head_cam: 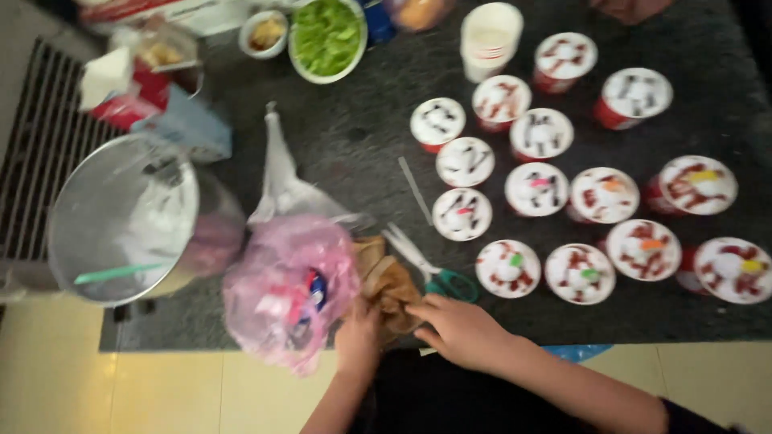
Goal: The person decorates a series of cupcakes in red paper cups with white frosting and chocolate drizzle. They use scissors to cut small, colorful candies from a stick and place them on top of the cupcakes. The person also opens a small packet of candy and places pieces into the cupcakes.
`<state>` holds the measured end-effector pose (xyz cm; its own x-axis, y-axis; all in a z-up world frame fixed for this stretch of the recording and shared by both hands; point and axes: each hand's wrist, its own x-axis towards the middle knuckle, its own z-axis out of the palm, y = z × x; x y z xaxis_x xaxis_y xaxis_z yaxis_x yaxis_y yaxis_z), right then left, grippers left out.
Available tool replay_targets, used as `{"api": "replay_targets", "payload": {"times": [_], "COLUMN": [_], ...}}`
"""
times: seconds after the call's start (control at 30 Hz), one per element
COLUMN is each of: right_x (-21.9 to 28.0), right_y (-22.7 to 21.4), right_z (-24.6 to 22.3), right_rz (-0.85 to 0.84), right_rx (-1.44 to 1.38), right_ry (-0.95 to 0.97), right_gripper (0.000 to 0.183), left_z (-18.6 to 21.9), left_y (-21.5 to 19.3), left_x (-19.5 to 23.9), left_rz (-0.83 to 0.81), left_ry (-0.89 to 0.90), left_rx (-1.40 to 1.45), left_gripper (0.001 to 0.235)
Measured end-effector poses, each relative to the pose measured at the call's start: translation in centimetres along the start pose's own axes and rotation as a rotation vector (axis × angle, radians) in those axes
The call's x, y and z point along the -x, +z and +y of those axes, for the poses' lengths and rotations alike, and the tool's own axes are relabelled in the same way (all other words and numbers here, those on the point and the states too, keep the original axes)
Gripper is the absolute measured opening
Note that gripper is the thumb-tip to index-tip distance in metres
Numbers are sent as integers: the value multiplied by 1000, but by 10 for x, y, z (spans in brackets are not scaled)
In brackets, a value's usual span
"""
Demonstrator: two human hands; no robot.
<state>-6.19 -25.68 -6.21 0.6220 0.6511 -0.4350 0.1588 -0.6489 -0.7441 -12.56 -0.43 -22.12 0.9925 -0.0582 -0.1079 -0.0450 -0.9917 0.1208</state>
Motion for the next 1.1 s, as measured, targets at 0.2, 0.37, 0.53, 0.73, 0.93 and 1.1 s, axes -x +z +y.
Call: {"api": "replay_targets", "payload": {"times": [0.2, 0.37, 0.53, 0.73, 0.93, 1.1], "right_x": [-96, -103, -76, -55, -53, -56], "right_y": [83, 75, 48, 42, 68, 53], "right_z": [32, 23, -19, -45, -29, -43], "right_rz": [213, 224, 63, 76, 427, 447], "right_rx": [327, 284, 194, 105, 86, 22], "right_ry": [54, 139, 320, 459, 224, 225], "right_gripper": [42, 16, 37, 45, 23, 25], "left_z": [-2, -17, -102, -140, -155, -187], "left_y": [-27, -110, -76, -89, -83, -90], "left_x": [-4, 15, 4, 4, -9, -13], "left_rz": [13, 53, 437, 73, 279, 254], "left_ry": [-5, 7, -70, -10, 111, 254], "left_rx": [237, 531, 493, 33, 113, 260], "left_gripper": [16, 16, 33, 87, 61, 35]}}
